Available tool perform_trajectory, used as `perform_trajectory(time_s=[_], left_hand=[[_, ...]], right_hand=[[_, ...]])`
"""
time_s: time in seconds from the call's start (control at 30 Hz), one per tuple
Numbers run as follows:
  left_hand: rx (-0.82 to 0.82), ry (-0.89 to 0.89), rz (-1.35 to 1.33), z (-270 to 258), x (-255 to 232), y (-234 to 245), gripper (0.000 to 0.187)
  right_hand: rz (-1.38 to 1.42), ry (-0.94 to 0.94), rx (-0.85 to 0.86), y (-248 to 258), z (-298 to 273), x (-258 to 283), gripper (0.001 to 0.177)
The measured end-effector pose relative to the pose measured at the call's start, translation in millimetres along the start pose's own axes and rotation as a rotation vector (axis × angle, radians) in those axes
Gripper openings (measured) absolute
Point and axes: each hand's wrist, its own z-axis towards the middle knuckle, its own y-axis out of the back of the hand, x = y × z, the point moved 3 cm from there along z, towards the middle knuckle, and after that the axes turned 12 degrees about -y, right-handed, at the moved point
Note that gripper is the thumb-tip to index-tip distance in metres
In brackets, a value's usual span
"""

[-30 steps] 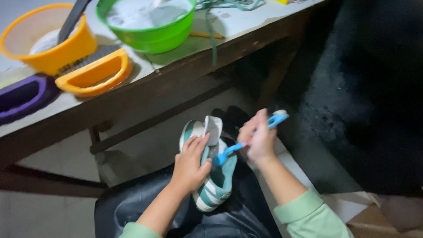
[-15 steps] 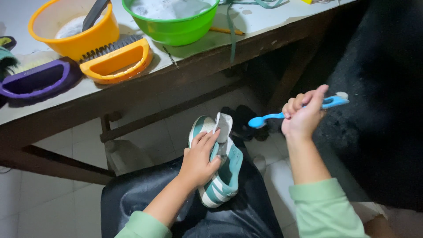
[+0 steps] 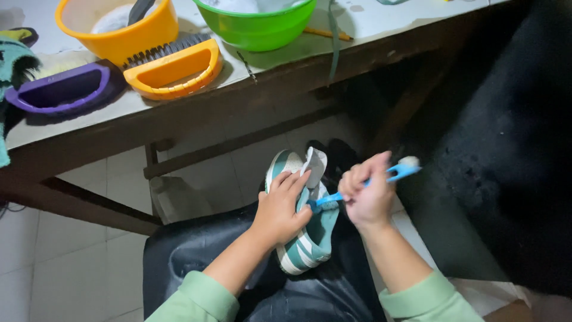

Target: The person scrubs the inside and outside of a light green sneaker using a blue toothbrush. They repeatedly dip the brush into a green bowl of soapy water on the table and continue scrubbing the shoe's upper and sole areas.

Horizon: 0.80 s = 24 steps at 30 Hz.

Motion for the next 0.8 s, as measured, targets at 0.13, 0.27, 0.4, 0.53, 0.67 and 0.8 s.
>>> perform_trajectory(time_s=[0.13,0.27,0.4,0.53,0.67,0.8], left_hand=[[0.003,-0.015,0.011,3.5,1.5,0.5,0.08],[-0.002,-0.008,0.013,0.7,5.2,-0.9,0.08],[0.006,-0.01,-0.007,6.7,12.7,-3.4,0.081],[-0.012,-0.013,0.0,-7.6,11.0,-13.6,0.077],[-0.056,-0.063,0.041,0.4,24.9,-16.7,0.076],[-0.05,-0.026,-0.048,-2.6,10.3,-2.0,0.077]], right_hand=[[-0.015,0.156,0.013,27.3,34.6,3.8,0.057],[0.123,0.126,0.017,-0.9,15.1,37.9,0.054],[0.059,-0.126,0.158,-3.1,9.3,-14.0,0.06],[0.085,-0.015,0.103,14.6,17.0,-0.8,0.055],[0.165,-0.116,0.184,-11.6,-2.8,2.8,0.055],[-0.071,-0.05,0.072,-9.2,13.2,2.6,0.061]])
